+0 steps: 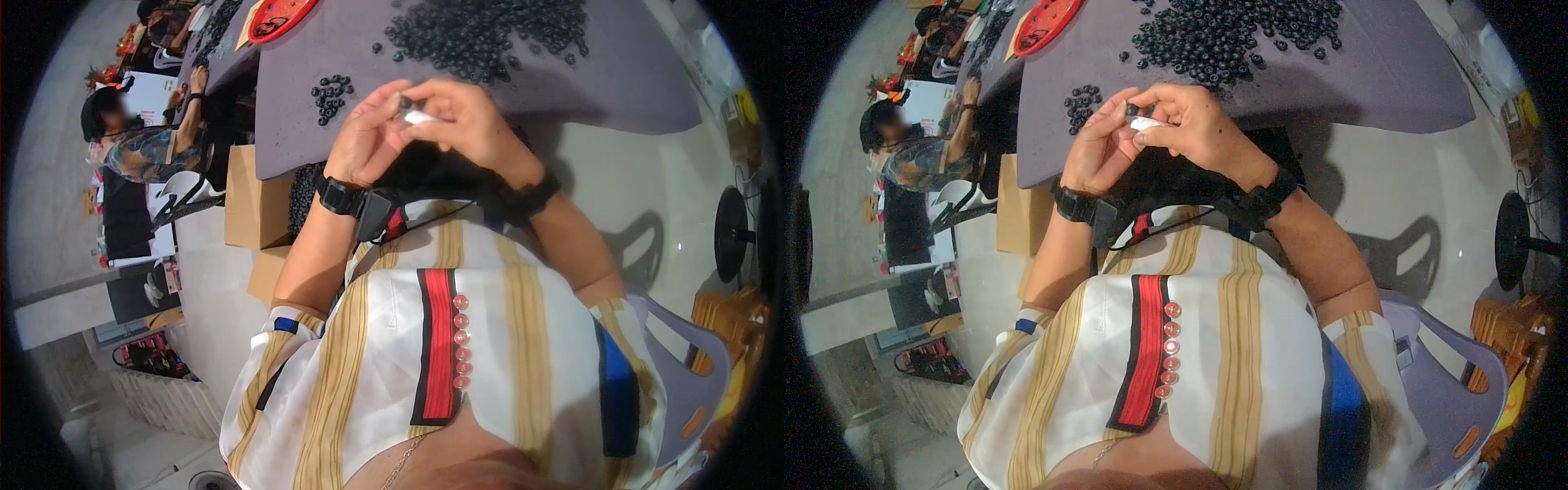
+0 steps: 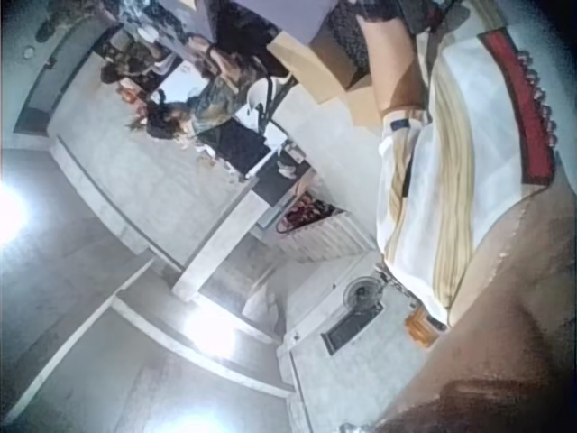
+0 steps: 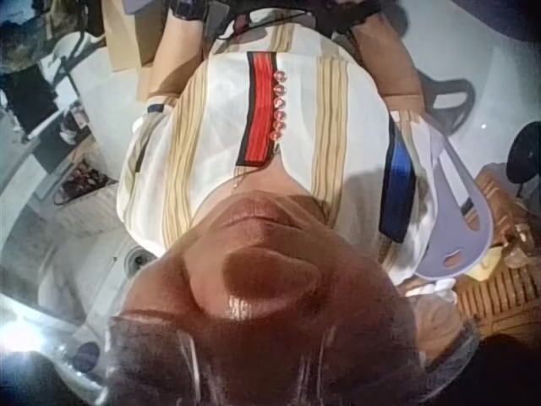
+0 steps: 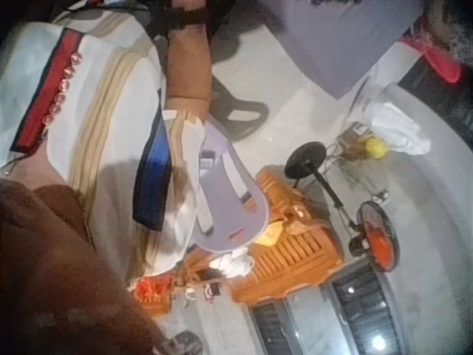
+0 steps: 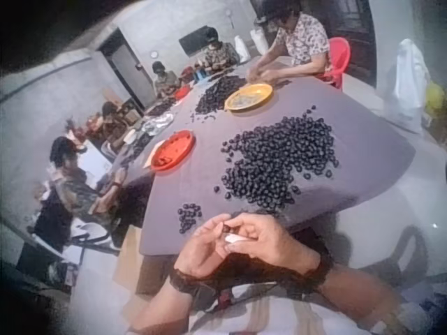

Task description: The person repeatedly picks up black rings from a pile on the table, fits them using a white cylindrical tool by hand, arranges them into groups on the table, and handles a blue plastic tool.

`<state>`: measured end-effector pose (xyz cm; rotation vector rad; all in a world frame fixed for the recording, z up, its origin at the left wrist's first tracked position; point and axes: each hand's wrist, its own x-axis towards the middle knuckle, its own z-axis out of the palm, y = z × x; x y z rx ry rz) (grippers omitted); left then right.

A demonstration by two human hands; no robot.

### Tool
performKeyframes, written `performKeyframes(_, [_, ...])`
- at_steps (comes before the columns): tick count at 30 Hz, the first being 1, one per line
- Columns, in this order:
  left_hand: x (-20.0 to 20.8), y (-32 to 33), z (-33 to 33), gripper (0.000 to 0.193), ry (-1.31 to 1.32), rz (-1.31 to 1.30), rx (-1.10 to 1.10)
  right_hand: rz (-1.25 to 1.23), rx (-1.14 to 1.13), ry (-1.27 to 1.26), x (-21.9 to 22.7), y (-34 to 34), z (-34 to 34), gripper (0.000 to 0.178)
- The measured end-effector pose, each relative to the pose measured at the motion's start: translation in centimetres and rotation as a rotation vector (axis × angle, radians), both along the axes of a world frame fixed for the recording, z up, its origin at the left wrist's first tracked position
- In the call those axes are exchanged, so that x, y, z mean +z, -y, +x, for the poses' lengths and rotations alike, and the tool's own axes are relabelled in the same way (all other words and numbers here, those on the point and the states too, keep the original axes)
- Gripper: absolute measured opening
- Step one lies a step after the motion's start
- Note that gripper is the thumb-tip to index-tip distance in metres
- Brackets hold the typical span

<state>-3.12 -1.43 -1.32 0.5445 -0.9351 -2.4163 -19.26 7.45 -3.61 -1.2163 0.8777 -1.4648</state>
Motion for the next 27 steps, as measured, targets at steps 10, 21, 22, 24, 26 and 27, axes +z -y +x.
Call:
performKeyframes(10, [-0.4, 6.9, -1.2, 0.016, 0.722, -1.031, 0.158, 0.061, -0.191, -0.013, -1.2, 1.0, -2.5, 0.023])
performKeyframes(21, [-0.6, 15.9, -1.9, 0.017, 1.146, -1.668, 0.057, 0.066, -0.274, 0.092, -0.9, 1.4, -1.7, 0.022])
performKeyframes(22, [-0.8, 16.5, -2.4, 0.017, 1.145, -1.667, 0.061, 0.08, -0.275, 0.101, -0.7, 1.5, -1.7, 0.021])
performKeyframes(24, [-1.3, 17.2, -3.1, 0.019, 1.241, -1.774, 0.083, 0.069, -0.266, 0.086, -0.9, 1.8, -1.4, 0.021])
performKeyframes(26, [-1.1, 16.6, -4.4, 0.022, 1.353, -1.718, -0.006, 0.064, -0.269, 0.077, -1.1, 1.8, -1.4, 0.021])
performKeyframes(27, [-1.1, 16.7, -4.8, 0.021, 1.379, -1.717, -0.095, 0.092, -0.261, 0.074, -1.1, 1.7, -1.4, 0.022])
